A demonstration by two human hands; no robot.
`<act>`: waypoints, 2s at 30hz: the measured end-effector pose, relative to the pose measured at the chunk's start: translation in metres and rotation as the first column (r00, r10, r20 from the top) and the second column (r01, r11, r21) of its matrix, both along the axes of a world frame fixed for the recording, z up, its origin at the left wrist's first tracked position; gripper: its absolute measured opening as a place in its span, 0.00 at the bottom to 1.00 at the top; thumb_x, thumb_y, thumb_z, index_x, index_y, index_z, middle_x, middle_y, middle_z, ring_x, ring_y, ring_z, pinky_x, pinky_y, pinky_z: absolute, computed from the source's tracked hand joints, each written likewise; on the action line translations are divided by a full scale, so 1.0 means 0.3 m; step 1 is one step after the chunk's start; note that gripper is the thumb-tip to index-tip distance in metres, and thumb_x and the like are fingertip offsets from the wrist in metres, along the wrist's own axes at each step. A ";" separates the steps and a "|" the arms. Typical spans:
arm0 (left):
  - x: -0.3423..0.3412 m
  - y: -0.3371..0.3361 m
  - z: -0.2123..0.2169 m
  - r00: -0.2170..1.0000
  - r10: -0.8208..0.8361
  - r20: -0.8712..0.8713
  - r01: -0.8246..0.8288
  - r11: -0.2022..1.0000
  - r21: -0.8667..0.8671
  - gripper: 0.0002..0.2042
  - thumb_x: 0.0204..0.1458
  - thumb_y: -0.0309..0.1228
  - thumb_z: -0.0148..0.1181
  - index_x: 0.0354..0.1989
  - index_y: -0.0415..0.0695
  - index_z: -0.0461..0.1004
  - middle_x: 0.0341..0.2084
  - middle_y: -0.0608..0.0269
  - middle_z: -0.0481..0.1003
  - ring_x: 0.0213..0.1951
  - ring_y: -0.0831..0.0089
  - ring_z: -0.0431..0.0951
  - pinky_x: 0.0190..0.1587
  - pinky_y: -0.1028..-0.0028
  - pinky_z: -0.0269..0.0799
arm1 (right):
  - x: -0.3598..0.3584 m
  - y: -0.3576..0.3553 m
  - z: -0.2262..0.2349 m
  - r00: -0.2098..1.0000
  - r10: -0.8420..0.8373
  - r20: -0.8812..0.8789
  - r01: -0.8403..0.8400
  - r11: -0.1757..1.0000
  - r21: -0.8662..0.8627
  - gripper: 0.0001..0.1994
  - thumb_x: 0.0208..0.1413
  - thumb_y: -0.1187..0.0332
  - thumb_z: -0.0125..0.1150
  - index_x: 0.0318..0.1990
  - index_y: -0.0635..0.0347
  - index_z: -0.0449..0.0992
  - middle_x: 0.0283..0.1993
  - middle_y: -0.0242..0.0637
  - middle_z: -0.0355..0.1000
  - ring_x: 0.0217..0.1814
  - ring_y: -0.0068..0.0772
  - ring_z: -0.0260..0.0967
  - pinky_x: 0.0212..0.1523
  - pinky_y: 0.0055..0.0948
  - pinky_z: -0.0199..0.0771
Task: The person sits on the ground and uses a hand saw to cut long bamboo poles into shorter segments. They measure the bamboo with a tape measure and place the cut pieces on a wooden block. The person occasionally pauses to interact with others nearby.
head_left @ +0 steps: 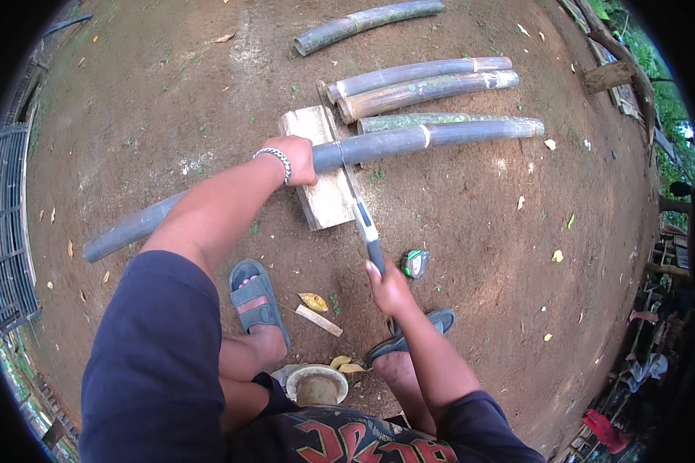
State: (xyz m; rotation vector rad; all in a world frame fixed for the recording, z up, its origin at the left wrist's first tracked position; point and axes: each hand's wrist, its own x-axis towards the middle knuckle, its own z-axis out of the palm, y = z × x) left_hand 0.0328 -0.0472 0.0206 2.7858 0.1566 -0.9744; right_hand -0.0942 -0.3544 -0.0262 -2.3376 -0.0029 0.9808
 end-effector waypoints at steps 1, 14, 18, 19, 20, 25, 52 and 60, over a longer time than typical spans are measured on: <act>0.001 -0.015 -0.002 1.000 0.014 0.017 -0.014 1.000 -0.016 0.29 0.40 0.45 0.69 0.50 0.38 0.78 0.47 0.45 0.80 0.51 0.54 0.81 0.56 0.61 0.75 | 0.072 0.073 0.006 1.000 -0.012 -0.006 0.013 0.999 0.046 0.29 0.68 0.44 0.50 0.48 0.69 0.70 0.40 0.65 0.76 0.48 0.70 0.74 0.48 0.55 0.72; -0.008 -0.018 -0.007 0.999 0.004 0.043 -0.004 1.000 -0.014 0.29 0.40 0.44 0.69 0.49 0.37 0.79 0.44 0.45 0.82 0.48 0.53 0.82 0.55 0.60 0.76 | 0.058 0.083 -0.022 1.000 -0.020 0.016 0.020 1.000 0.024 0.29 0.68 0.44 0.50 0.47 0.70 0.71 0.39 0.68 0.75 0.47 0.73 0.73 0.48 0.57 0.72; -0.044 0.025 0.003 0.996 0.085 0.008 -0.084 0.996 -0.032 0.29 0.40 0.44 0.69 0.50 0.38 0.78 0.47 0.45 0.81 0.50 0.54 0.81 0.56 0.61 0.76 | -0.242 -0.161 0.032 0.998 -0.020 0.064 0.019 1.000 0.020 0.28 0.67 0.46 0.52 0.50 0.70 0.71 0.39 0.68 0.75 0.47 0.72 0.74 0.47 0.58 0.73; -0.026 0.011 0.021 0.997 0.078 0.003 -0.078 0.996 -0.043 0.30 0.40 0.45 0.69 0.51 0.38 0.78 0.48 0.45 0.80 0.51 0.54 0.81 0.56 0.61 0.75 | -0.362 -0.310 0.009 0.992 -0.006 0.123 0.003 1.000 0.031 0.28 0.66 0.46 0.53 0.52 0.69 0.71 0.40 0.68 0.76 0.47 0.72 0.74 0.47 0.56 0.73; -0.044 0.022 0.007 0.997 0.077 -0.022 -0.078 0.996 -0.035 0.30 0.40 0.45 0.70 0.51 0.38 0.78 0.48 0.45 0.80 0.51 0.54 0.81 0.56 0.61 0.75 | -0.342 -0.278 0.030 0.998 0.002 0.059 -0.002 1.000 -0.005 0.28 0.66 0.46 0.53 0.52 0.69 0.71 0.40 0.68 0.76 0.48 0.71 0.74 0.48 0.56 0.73; 0.006 -0.029 0.007 0.999 0.043 0.017 -0.042 0.998 -0.037 0.29 0.41 0.46 0.70 0.49 0.39 0.79 0.47 0.46 0.81 0.51 0.54 0.81 0.56 0.62 0.75 | 0.085 0.068 -0.037 0.999 0.002 0.044 -0.002 1.000 0.007 0.31 0.68 0.43 0.49 0.49 0.71 0.70 0.41 0.68 0.75 0.48 0.70 0.74 0.49 0.55 0.72; -0.027 -0.018 0.015 0.994 0.080 0.069 -0.077 0.996 -0.040 0.28 0.42 0.45 0.69 0.50 0.38 0.78 0.45 0.45 0.81 0.49 0.53 0.82 0.56 0.61 0.76 | 0.022 0.059 -0.039 0.996 -0.032 0.078 0.029 0.999 0.046 0.29 0.67 0.44 0.49 0.45 0.69 0.72 0.37 0.67 0.75 0.46 0.72 0.73 0.46 0.58 0.72; 0.001 -0.008 0.007 0.996 0.014 0.083 -0.015 1.000 0.011 0.27 0.42 0.45 0.69 0.48 0.39 0.79 0.46 0.46 0.81 0.49 0.54 0.82 0.55 0.62 0.77 | -0.074 -0.022 -0.068 0.999 -0.033 0.038 0.033 0.999 -0.002 0.27 0.66 0.45 0.53 0.48 0.67 0.72 0.38 0.66 0.76 0.47 0.71 0.74 0.47 0.56 0.73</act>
